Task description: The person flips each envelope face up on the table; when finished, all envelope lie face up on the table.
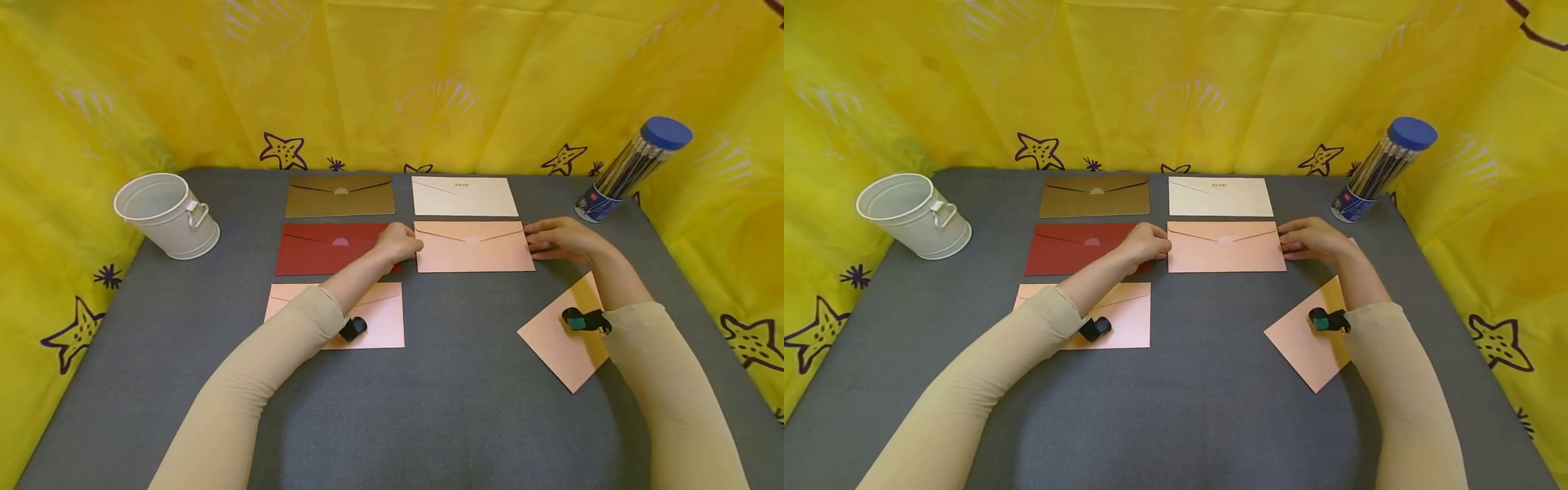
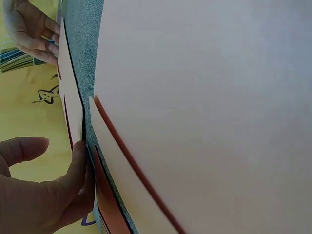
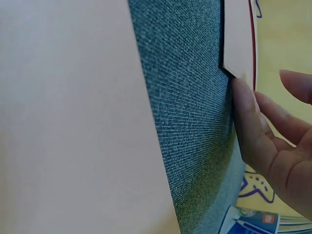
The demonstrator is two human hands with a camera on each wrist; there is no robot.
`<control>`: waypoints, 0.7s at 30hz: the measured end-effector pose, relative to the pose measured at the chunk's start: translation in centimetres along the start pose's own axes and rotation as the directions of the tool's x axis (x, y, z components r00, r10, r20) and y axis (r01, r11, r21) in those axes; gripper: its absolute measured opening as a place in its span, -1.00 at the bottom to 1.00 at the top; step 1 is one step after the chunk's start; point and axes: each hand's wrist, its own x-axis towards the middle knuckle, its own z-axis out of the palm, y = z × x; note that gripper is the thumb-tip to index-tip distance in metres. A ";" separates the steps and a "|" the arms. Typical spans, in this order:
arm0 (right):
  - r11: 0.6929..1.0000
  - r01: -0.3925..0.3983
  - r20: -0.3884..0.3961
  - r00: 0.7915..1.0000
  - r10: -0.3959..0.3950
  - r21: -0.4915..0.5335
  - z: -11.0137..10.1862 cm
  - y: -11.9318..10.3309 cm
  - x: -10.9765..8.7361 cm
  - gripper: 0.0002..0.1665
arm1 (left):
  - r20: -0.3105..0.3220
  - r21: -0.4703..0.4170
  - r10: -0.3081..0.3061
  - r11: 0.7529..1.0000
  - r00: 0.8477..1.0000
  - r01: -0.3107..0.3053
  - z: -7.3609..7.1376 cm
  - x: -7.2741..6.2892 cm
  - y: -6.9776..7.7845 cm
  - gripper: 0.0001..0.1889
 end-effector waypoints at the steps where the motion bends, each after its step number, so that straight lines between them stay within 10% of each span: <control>1: 1.000 0.001 -0.001 1.000 -0.001 0.001 0.0 0.0 0.0 -0.31 | 0.002 -0.002 -0.001 1.000 1.000 0.001 0.0 0.0 0.0 -0.80; 11: 1.000 0.028 -0.001 1.000 -0.028 -0.007 -0.3 0.3 -0.4 -0.30 | 0.015 0.041 0.028 0.999 1.000 -0.028 0.0 0.1 0.2 -0.54; 16: 0.998 0.038 -0.023 0.999 -0.039 -0.047 -1.2 0.4 -1.5 -0.27 | -0.048 0.144 0.104 0.985 0.993 -0.096 0.7 -0.6 0.9 -0.89; 21: 0.997 0.058 -0.032 0.998 -0.060 -0.055 -2.3 0.9 -2.7 -0.26 | -0.082 0.137 0.149 0.981 0.985 -0.137 2.7 -1.5 2.1 -0.44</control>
